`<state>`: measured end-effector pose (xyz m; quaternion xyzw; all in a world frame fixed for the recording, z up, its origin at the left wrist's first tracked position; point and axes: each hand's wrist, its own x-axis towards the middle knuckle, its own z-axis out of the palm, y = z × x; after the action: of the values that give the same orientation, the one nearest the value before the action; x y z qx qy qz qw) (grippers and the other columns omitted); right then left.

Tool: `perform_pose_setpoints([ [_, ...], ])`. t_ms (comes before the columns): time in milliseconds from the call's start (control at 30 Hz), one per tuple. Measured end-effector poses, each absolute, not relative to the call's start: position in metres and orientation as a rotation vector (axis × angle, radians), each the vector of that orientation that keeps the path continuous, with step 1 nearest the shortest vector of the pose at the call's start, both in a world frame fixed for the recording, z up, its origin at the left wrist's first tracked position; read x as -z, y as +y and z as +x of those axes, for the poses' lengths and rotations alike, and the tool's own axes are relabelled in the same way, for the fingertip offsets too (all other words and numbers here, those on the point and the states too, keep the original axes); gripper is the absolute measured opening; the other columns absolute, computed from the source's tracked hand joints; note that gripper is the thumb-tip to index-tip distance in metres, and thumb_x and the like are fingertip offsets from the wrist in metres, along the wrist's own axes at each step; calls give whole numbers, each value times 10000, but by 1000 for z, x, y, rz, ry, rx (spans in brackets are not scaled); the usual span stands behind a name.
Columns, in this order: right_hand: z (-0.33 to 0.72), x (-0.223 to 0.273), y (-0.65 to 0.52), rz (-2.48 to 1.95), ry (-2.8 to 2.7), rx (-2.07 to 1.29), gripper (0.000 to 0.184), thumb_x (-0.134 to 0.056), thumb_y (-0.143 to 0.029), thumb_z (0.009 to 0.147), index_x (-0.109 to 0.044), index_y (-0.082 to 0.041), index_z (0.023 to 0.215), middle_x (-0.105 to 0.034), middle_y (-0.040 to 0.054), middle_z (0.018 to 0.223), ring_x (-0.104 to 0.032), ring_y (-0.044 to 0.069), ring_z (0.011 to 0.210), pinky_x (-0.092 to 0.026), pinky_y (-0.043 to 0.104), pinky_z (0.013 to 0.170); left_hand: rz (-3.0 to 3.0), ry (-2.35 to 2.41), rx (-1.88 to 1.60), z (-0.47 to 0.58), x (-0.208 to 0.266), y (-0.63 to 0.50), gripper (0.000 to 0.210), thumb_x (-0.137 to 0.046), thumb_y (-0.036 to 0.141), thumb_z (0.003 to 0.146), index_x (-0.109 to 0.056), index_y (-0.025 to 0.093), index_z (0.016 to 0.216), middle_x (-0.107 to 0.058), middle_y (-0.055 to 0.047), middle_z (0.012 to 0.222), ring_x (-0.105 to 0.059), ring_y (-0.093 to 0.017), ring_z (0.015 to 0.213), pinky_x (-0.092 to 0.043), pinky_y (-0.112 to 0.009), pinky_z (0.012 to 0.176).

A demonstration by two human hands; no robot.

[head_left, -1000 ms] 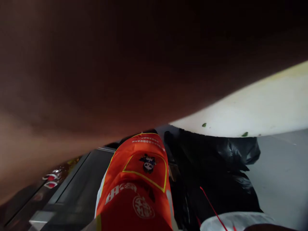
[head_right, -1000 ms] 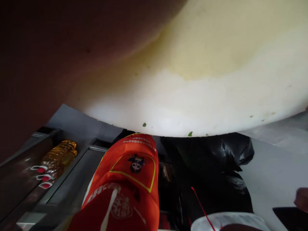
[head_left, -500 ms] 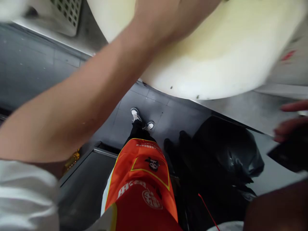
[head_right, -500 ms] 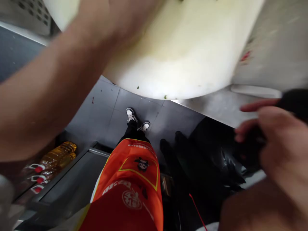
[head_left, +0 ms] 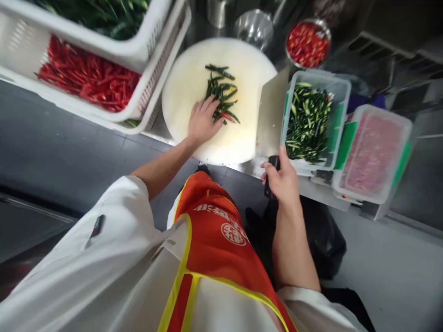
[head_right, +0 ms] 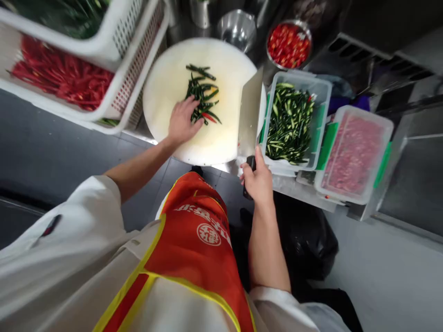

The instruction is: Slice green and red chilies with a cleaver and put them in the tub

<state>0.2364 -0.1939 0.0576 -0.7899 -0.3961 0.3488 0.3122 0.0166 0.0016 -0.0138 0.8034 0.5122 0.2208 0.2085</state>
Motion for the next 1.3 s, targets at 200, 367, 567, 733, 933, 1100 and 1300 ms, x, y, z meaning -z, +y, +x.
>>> perform_pose_setpoints([
  [200, 234, -69, -190, -2100, -975, -1111, 790, -558, -380, 833, -295, -204, 1557, -716, 10, 814, -615, 145, 499, -530, 269, 470, 2249, 1495, -538, 17, 10, -1, 505, -526, 449, 893, -513, 249, 1356, -439, -52, 1514, -385, -273, 1413, -227, -472, 1239],
  [367, 238, -67, -197, -2102, -1045, -1115, 771, -526, -408, 856, -289, -207, 1561, -683, -18, 688, -619, 163, 480, -537, 287, 510, 2278, 1520, -517, 17, 12, 0, 488, -528, 351, 883, -515, 226, 1355, -458, -57, 1495, -418, -260, 1380, -275, -442, 1224],
  [567, 236, -76, -213, -2098, -1072, -1202, 767, -507, -404, 852, -305, -184, 1559, -639, -20, 578, -619, 198, 461, -540, 325, 548, 2250, 1547, -510, 16, 1, -3, 430, -515, 299, 901, -545, 185, 1314, -501, -102, 1429, -451, -250, 1335, -348, -405, 1179],
  [733, 230, -73, -219, -2087, -1079, -1172, 763, -496, -389, 850, -307, -183, 1559, -620, -20, 542, -638, 223, 488, -539, 338, 572, 2216, 1589, -569, 13, -4, -6, 371, -497, 290, 929, -561, 162, 1271, -507, -136, 1366, -467, -228, 1310, -393, -363, 1148],
  [933, 235, -71, -185, -2111, -1130, -1167, 774, -499, -374, 832, -282, -186, 1551, -642, -21, 614, -616, 186, 475, -523, 301, 525, 2222, 1538, -581, 9, 0, -4, 304, -426, 264, 970, -615, 188, 1196, -529, -124, 1337, -489, -226, 1270, -421, -379, 1125],
  [1100, 227, -72, -134, -2123, -1065, -1173, 564, -515, -355, 802, -460, -205, 1343, -648, 3, 830, -632, 143, 542, -503, 238, 443, 2410, 1498, -457, 10, -14, 36, 299, -495, 321, 939, -648, 216, 1173, -363, -90, 1534, -321, -365, 1399, -310, -548, 1163],
  [1300, 209, -84, -114, -2178, -992, -1121, 371, -466, -417, 861, -536, -203, 1155, -624, -6, 757, -588, 131, 489, -484, 239, 437, 2569, 1134, -250, 32, -42, 64, 323, -439, 379, 969, -693, 220, 1087, -562, -113, 1335, -462, -319, 1283, -358, -499, 1093],
])
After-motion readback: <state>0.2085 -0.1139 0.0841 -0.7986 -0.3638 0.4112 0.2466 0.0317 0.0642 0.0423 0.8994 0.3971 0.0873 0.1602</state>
